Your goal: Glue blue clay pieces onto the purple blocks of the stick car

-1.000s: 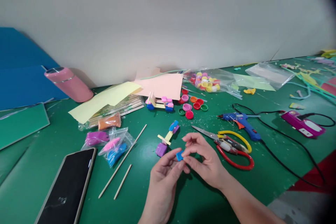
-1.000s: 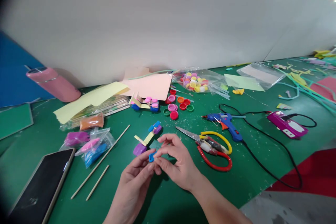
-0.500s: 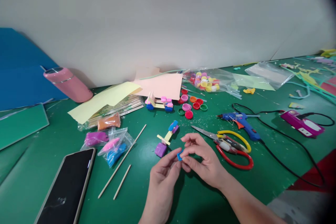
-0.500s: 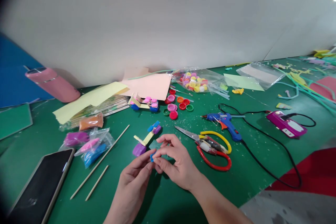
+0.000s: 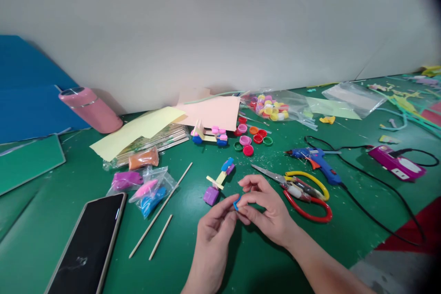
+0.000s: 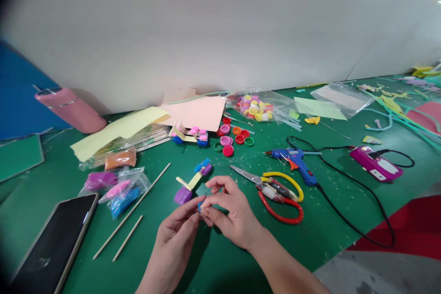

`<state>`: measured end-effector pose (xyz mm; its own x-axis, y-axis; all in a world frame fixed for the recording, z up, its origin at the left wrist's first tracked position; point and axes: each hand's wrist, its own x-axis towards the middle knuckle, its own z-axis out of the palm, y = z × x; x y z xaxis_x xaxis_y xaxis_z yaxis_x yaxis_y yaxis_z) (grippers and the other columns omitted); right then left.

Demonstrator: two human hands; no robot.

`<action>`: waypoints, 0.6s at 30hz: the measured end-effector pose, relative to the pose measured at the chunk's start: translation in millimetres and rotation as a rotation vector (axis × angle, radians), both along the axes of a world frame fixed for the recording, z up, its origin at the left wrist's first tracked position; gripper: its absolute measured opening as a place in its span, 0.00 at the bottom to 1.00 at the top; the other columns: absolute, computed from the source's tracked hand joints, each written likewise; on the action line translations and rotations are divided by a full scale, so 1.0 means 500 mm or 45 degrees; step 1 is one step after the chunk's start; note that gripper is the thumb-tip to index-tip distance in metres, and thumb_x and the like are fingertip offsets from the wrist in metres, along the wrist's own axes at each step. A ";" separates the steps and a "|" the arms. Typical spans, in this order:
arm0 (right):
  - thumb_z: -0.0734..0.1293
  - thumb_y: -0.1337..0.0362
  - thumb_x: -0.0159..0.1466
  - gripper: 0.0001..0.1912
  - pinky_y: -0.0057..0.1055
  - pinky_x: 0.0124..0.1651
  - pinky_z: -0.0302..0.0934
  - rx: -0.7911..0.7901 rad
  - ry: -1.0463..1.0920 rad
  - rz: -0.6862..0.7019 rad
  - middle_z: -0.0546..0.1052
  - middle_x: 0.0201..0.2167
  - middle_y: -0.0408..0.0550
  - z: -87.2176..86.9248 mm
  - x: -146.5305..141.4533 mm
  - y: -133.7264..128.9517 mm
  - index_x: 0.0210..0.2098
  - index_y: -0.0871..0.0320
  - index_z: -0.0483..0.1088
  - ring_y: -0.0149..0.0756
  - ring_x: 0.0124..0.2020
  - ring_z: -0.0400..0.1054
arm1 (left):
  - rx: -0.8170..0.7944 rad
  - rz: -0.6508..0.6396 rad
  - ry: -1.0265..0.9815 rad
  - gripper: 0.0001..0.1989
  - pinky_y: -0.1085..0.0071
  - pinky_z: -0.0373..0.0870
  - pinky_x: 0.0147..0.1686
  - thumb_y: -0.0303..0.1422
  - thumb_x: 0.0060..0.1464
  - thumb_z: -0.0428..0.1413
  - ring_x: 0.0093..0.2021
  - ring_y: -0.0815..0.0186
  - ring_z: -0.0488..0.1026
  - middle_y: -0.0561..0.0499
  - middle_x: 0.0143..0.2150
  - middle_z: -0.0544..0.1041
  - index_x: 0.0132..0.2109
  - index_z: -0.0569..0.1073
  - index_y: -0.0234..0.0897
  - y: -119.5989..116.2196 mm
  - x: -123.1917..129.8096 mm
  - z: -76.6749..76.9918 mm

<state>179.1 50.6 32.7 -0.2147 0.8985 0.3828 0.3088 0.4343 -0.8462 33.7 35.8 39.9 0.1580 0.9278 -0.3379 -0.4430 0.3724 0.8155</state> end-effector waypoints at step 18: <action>0.67 0.67 0.56 0.09 0.34 0.44 0.58 0.056 0.003 0.016 0.62 0.46 0.47 0.006 0.007 0.001 0.38 0.51 0.73 0.36 0.42 0.61 | -0.030 0.091 -0.172 0.08 0.76 0.66 0.30 0.30 0.43 0.61 0.24 0.71 0.70 0.51 0.25 0.77 0.35 0.78 0.34 0.007 0.003 0.014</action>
